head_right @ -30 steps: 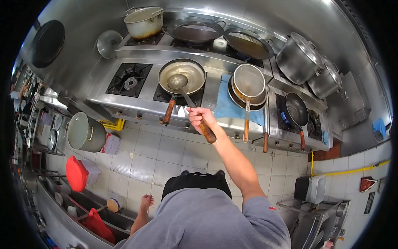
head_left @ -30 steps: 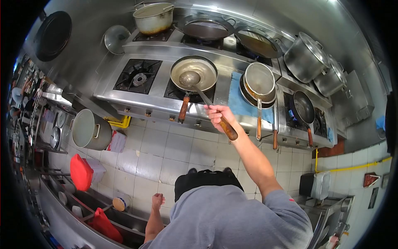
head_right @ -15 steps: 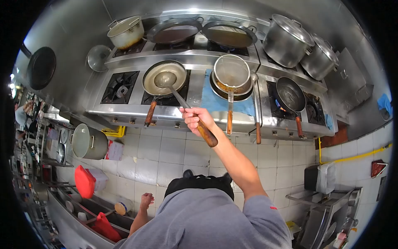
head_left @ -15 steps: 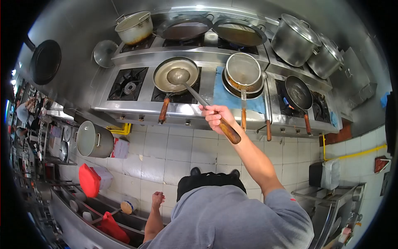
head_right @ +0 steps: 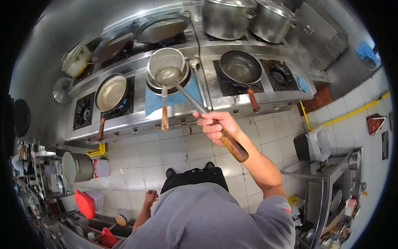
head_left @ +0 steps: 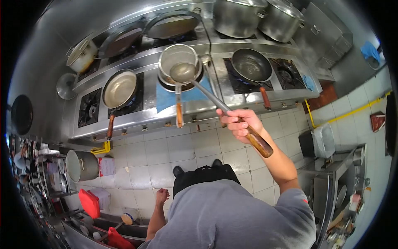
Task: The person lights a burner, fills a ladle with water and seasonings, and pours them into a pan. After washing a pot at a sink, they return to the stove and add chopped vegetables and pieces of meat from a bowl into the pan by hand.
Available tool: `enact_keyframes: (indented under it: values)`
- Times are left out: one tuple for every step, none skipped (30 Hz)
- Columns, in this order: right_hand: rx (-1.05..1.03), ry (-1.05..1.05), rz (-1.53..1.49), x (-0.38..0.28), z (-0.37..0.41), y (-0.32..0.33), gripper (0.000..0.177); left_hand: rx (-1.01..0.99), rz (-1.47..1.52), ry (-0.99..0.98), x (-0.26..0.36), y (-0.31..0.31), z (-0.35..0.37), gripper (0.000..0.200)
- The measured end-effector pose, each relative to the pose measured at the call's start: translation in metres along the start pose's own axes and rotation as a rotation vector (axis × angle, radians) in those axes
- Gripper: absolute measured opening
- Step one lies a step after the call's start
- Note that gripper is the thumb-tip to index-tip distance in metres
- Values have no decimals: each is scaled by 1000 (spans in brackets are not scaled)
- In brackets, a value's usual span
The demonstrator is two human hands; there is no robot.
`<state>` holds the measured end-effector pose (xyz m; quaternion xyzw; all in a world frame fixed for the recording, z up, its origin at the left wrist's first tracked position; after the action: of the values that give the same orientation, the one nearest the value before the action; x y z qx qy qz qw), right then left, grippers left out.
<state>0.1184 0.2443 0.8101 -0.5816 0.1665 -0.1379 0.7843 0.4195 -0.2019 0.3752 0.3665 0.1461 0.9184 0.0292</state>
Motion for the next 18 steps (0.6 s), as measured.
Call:
enact_keyframes:
  values:
    - [31, 33, 10, -7, 22, 6, 22, -25, -30, -26, 9, -15, -1, 21]
    - [63, 66, 21, -14, 44, 12, 22, -51, -58, -52, 18, -31, -2, 20]
    - [101, 99, 18, -22, 63, 25, 22, -77, -85, -78, 24, -45, -3, 20]
    - [111, 132, 2, -31, 81, 35, 24, -111, -121, -134, 26, -56, -9, 19]
    - [119, 165, -13, -40, 96, 44, 26, -142, -157, -191, 31, -66, -14, 19]
    - [125, 197, -29, -49, 109, 53, 29, -172, -193, -249, 40, -75, -18, 19]
    - [165, 229, -11, -59, 121, 63, 26, -183, -210, -266, 45, -82, -21, 18]
    - [225, 263, 11, -69, 131, 75, 25, -195, -228, -280, 50, -89, -24, 18]
    - [286, 297, 32, -80, 139, 87, 24, -207, -245, -294, 57, -95, -25, 18]
    - [347, 329, 53, -91, 147, 99, 23, -199, -230, -265, 63, -99, -26, 18]
    - [397, 350, 56, -100, 153, 112, 23, -190, -213, -237, 69, -102, -27, 18]
    - [465, 380, 83, -109, 158, 125, 23, -181, -195, -208, 76, -107, -27, 18]
    - [533, 408, 111, -117, 162, 136, 23, -172, -202, -161, 79, -110, -29, 18]
    - [601, 436, 141, -125, 165, 146, 24, -162, -206, -114, 83, -111, -32, 18]
    - [678, 472, 239, -130, 170, 155, 26, -152, -210, -67, 87, -113, -37, 18]
    - [718, 499, 324, -135, 173, 164, 25, -163, -222, -74, 94, -116, -41, 18]
    - [758, 523, 411, -139, 177, 174, 25, -175, -233, -80, 101, -120, -45, 18]
    - [798, 546, 499, -143, 180, 180, 25, -186, -242, -84, 110, -126, -48, 18]
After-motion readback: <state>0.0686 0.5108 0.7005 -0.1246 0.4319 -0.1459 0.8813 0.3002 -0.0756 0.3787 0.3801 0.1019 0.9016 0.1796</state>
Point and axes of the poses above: each hand's wrist, its own z-axis away from the middle knuckle, its own y-axis out of the back of the hand, x = y × z, the point moved 6 cm from there along -z, towards the middle knuckle, and after that the axes turned 13 degrees about -y, right-handed, at the moved point
